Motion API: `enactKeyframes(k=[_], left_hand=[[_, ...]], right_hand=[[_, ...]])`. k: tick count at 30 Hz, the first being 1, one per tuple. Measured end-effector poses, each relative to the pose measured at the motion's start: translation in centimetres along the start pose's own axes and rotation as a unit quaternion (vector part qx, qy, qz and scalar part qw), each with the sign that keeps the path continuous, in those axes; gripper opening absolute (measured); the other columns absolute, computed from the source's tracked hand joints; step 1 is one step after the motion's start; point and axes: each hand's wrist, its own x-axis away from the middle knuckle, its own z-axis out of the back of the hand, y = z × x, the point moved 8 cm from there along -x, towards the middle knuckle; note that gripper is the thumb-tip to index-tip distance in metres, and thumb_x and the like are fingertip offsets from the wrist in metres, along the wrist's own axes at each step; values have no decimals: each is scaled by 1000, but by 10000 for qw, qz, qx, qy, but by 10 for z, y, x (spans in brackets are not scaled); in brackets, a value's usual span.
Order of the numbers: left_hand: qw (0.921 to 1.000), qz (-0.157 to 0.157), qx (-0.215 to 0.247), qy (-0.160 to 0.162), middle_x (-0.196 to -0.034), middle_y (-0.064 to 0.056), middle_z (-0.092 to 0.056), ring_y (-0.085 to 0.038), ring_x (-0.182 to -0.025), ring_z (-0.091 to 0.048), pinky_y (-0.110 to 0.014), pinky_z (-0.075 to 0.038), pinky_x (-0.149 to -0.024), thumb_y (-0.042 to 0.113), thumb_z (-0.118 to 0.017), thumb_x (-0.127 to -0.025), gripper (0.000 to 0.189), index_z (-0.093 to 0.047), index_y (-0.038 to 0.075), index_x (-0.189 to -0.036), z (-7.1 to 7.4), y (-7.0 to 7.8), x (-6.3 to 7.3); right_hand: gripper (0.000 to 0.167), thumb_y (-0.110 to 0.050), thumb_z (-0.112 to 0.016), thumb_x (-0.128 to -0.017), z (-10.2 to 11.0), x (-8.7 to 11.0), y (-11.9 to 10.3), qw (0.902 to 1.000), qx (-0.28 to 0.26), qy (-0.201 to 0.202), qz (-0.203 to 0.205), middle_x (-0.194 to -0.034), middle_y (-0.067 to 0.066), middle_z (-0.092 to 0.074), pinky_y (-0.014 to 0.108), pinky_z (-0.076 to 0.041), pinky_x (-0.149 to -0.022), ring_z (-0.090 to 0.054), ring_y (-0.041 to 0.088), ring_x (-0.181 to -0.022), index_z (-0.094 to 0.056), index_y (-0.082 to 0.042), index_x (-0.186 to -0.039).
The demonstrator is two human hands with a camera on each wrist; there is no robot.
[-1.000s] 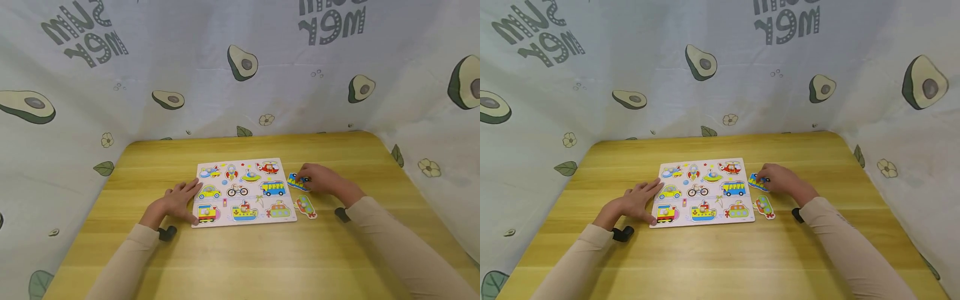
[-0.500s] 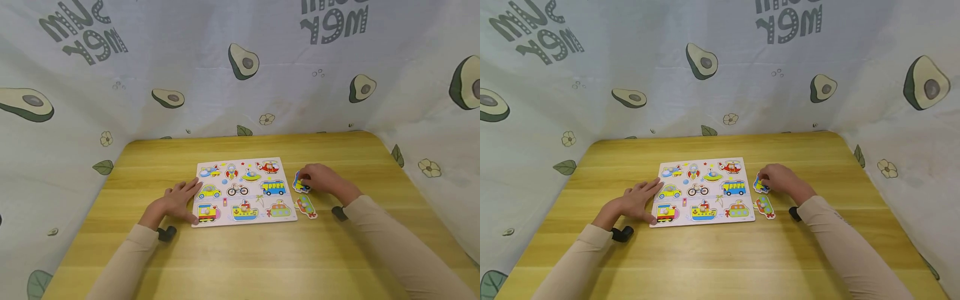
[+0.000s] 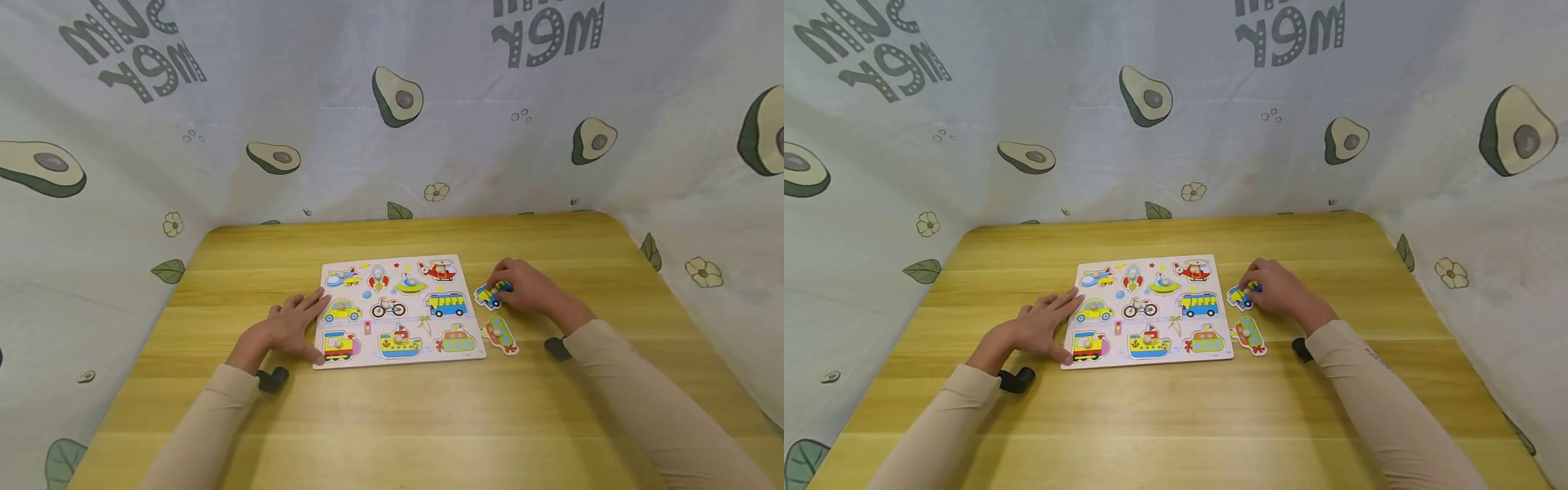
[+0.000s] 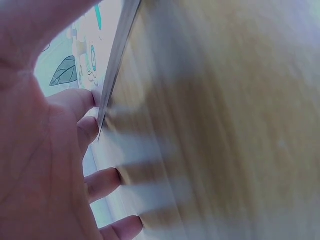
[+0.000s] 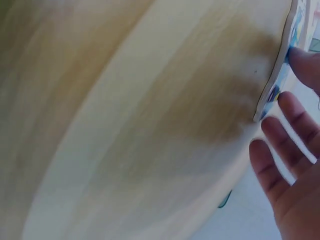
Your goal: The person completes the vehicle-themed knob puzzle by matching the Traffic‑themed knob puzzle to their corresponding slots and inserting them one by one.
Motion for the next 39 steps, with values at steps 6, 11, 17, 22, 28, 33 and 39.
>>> enactKeyframes(k=[6, 11, 17, 22, 28, 33, 39], left_hand=[[10000, 31, 9, -29, -169, -10, -7, -49, -150, -14, -74, -18, -110, 55, -83, -68, 120, -17, 15, -160, 0, 0, 0], [9999, 78, 13, -72, -169, -10, -7, -50, -150, -14, -74, -18, -110, 55, -84, -68, 121, -17, 14, -160, -1, 0, -1], [9999, 95, 8, -69, -169, -11, -8, -49, -150, -15, -73, -19, -110, 55, -84, -68, 121, -17, 14, -160, -1, 0, 0], [9999, 71, 33, -64, -169, -11, -8, -50, -150, -14, -74, -18, -110, 54, -84, -68, 120, -18, 13, -160, 0, 1, 1], [9999, 97, -45, -42, -169, -11, -7, -51, -149, -15, -74, -19, -110, 55, -84, -68, 121, -17, 14, -160, -1, -1, 1], [10000, 80, -33, -27, -169, -10, -7, -50, -150, -14, -75, -18, -110, 55, -83, -68, 120, -17, 14, -160, -1, 0, -1], [10000, 84, -47, -9, -169, -10, -7, -50, -150, -14, -74, -19, -110, 55, -83, -68, 120, -17, 14, -160, 0, 2, -1]], right_hand=[[10, -7, -69, -90, 3, 1, -2, 9996, 203, 84, 190, -112, 15, -62, 54, -50, -94, -57, 32, -103, -76, -9, -98], [11, -11, -69, -91, 7, 4, -1, 9989, 287, 257, 272, -114, 18, -62, 54, -49, -93, -56, 35, -105, -75, -7, -100], [16, -11, -71, -91, 14, 5, -1, 9981, 218, 469, 324, -114, 20, -63, 54, -51, -91, -58, 36, -103, -75, -4, -104], [16, -12, -72, -90, 20, 2, -13, 9980, 33, 473, 416, -111, 15, -65, 51, -52, -90, -60, 31, -100, -76, -6, -104], [16, -13, -70, -91, 17, -7, -44, 9990, -92, 21, 444, -110, 12, -66, 49, -53, -90, -60, 27, -99, -76, -8, -105], [13, -13, -70, -91, 7, -14, -69, 9975, -85, -231, 665, -109, 11, -67, 45, -54, -88, -61, 25, -96, -77, -9, -101], [13, -17, -71, -91, -10, -21, -81, 9963, 74, -361, 781, -108, 9, -65, 38, -52, -84, -58, 21, -93, -77, -11, -100]])
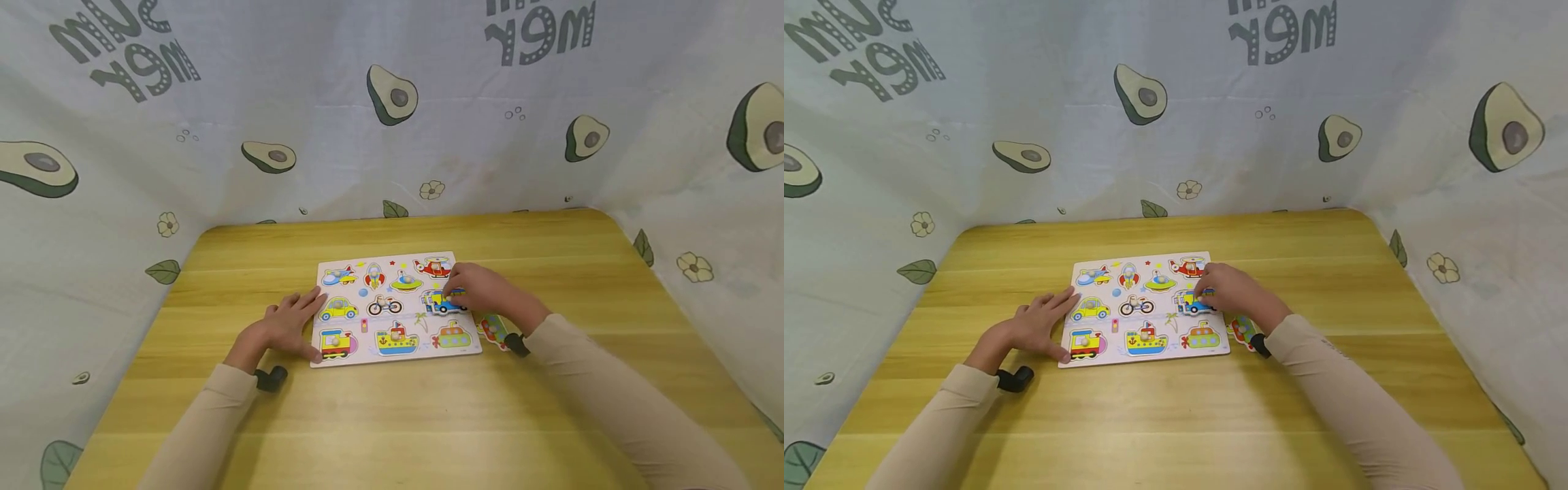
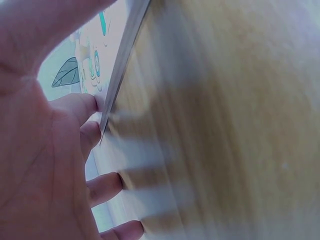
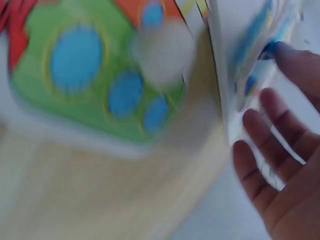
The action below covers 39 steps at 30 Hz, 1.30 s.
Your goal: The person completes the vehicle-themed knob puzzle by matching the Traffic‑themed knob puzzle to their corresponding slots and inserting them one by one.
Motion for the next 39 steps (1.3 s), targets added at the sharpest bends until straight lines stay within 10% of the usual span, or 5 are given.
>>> enactKeyframes(k=[39], left_hand=[[9998, -22, -32, -195, -169, -13, -3, -52, -150, -10, -76, -17, -110, 56, -85, -66, 126, -13, 12, -160, -2, -1, -2]], right_hand=[[17, -18, -71, -92, -15, -9, 2, 9984, -188, 37, -535, -114, 12, -62, 42, -49, -90, -54, 27, -100, -76, -13, -108]])
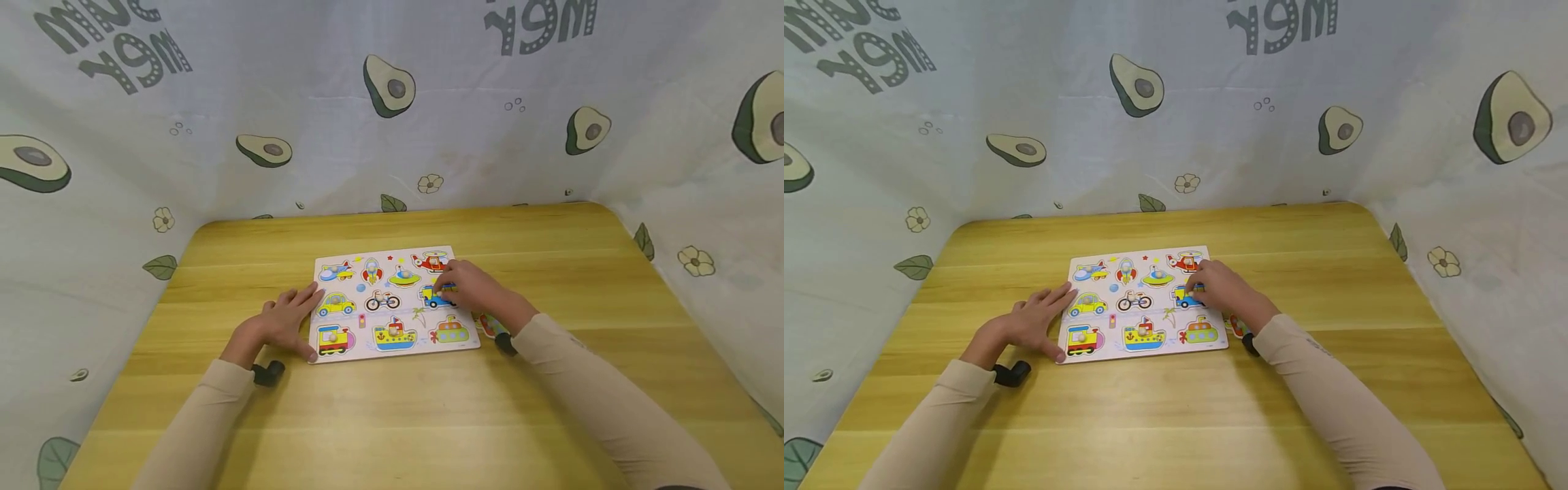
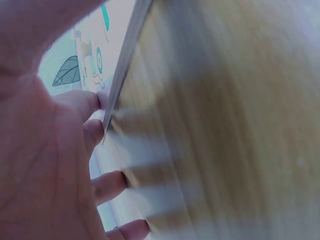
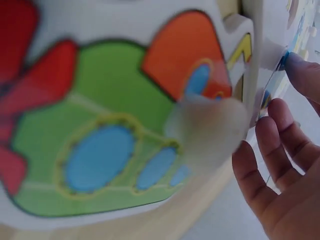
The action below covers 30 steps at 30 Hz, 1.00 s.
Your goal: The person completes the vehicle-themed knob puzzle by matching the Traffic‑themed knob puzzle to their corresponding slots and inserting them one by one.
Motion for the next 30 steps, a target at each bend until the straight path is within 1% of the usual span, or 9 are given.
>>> enactKeyframes(k=[4, 7, 10, 12, 15, 19, 21, 25, 30], left_hand=[[10000, 9, 23, -26, -169, -12, -3, -51, -150, -10, -76, -17, -110, 56, -85, -66, 126, -14, 12, -160, -3, 1, -1], [10000, -4, 26, -28, -169, -12, -3, -51, -150, -11, -75, -18, -110, 55, -85, -66, 125, -14, 12, -160, -5, 2, -1], [10000, -20, 14, 7, -169, -12, -4, -51, -150, -11, -75, -18, -109, 54, -85, -66, 125, -15, 12, -160, -4, 2, 0], [10000, -36, -25, 33, -169, -13, -5, -51, -149, -12, -75, -19, -109, 54, -85, -66, 124, -15, 12, -160, -3, 2, 1], [9999, -27, -77, 61, -169, -12, -5, -50, -149, -13, -75, -20, -109, 55, -84, -66, 124, -15, 12, -160, -1, 2, 1], [9999, 18, -99, 78, -170, -10, -5, -50, -150, -12, -74, -19, -110, 56, -84, -66, 125, -14, 14, -160, 1, 1, 0], [9999, 28, -82, 58, -170, -10, -4, -50, -150, -11, -74, -19, -110, 56, -85, -66, 126, -14, 14, -161, 1, 0, 0], [10000, 42, -32, 18, -170, -10, -4, -50, -150, -10, -74, -19, -110, 56, -85, -66, 126, -14, 14, -161, 1, 0, -1], [10000, 34, 25, 22, -170, -11, -3, -50, -150, -10, -74, -17, -110, 55, -85, -65, 126, -14, 13, -161, 1, 0, -1]], right_hand=[[38, -19, -69, -93, -1, 9, 6, 9999, -92, 28, 44, -124, 16, -60, 45, -50, -93, -54, 30, -107, -66, -14, -130], [46, -16, -67, -93, 5, 18, 16, 9996, -257, 69, -37, -127, 18, -58, 48, -50, -94, -54, 31, -110, -60, -13, -138], [41, -10, -65, -91, 15, 29, 28, 9991, -391, 3, -134, -120, 18, -62, 44, -52, -86, -57, 28, -102, -64, -7, -132], [37, -9, -64, -90, 18, 37, 35, 9986, -457, -175, -222, -117, 16, -65, 40, -52, -82, -58, 24, -97, -67, -4, -127], [29, -6, -66, -89, 19, 51, 40, 9979, -525, -334, -170, -108, 11, -69, 36, -52, -78, -60, 19, -90, -71, -3, -117], [19, -3, -69, -87, 19, 67, 35, 9985, -358, -287, 292, -97, 2, -70, 32, -54, -77, -61, 12, -87, -76, -7, -104], [18, 0, -69, -86, 19, 72, 32, 9976, -320, -245, 556, -94, 0, -68, 30, -53, -75, -60, 10, -85, -76, -10, -100], [28, 6, -66, -83, 17, 79, 31, 9958, -353, -197, 816, -99, 2, -66, 32, -52, -77, -60, 15, -89, -77, -17, -94], [28, -1, -72, -83, 13, 84, 36, 9966, -341, -228, 712, -118, 10, -63, 47, -50, -90, -57, 29, -107, -77, -26, -94]])
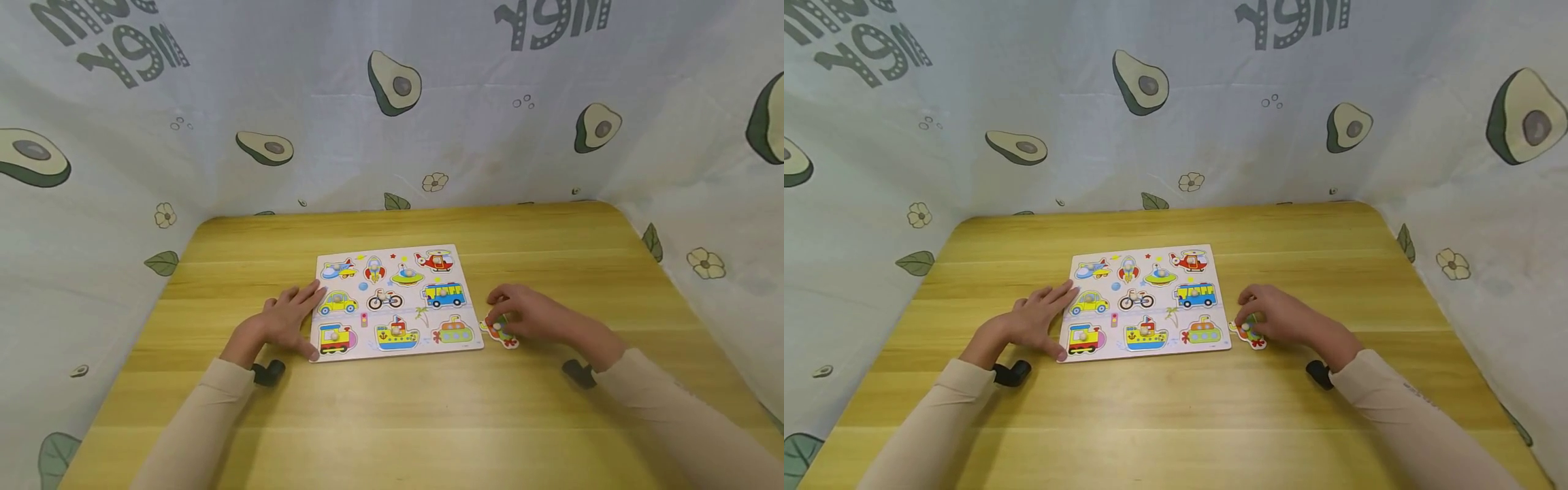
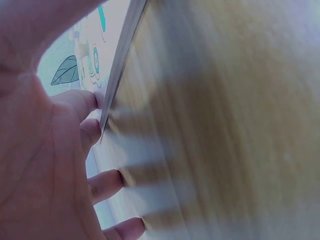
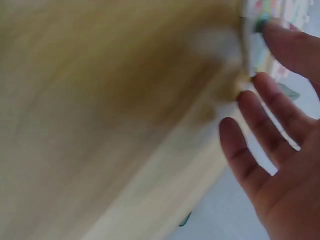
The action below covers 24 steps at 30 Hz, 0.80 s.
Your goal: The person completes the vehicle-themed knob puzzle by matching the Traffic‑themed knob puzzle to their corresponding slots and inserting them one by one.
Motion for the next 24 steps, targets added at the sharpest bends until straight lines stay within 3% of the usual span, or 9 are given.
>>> enactKeyframes(k=[4, 9, 16, 24], left_hand=[[10000, -10, -17, 0, -170, -11, -3, -50, -150, -10, -74, -17, -111, 56, -84, -66, 126, -13, 14, -161, 0, 0, -1], [10000, 28, -48, -20, -170, -11, -3, -49, -150, -10, -74, -18, -110, 57, -84, -66, 126, -13, 15, -161, -1, -2, 0], [10000, -40, -34, 29, -169, -11, -4, -50, -150, -10, -74, -19, -110, 56, -84, -66, 125, -14, 14, -160, 0, -1, 1], [10000, -63, 38, 43, -169, -11, -4, -50, -150, -9, -74, -17, -110, 56, -85, -66, 125, -14, 13, -160, -1, 0, 0]], right_hand=[[26, -3, -76, -82, -1, 0, -1, 9997, 44, 199, 146, -121, 12, -63, 51, -49, -92, -57, 31, -109, -78, -26, -95], [26, -1, -76, -81, -3, 0, -9, 9986, 138, 296, 404, -116, 9, -65, 46, -51, -90, -58, 27, -106, -78, -24, -92], [19, -7, -77, -84, -5, 3, -4, 9991, 197, 313, 190, -108, 2, -64, 38, -52, -84, -56, 18, -97, -77, -23, -94], [14, -10, -77, -85, -4, 5, 1, 9983, 183, 547, 60, -104, -1, -62, 37, -51, -83, -55, 15, -95, -76, -22, -91]])
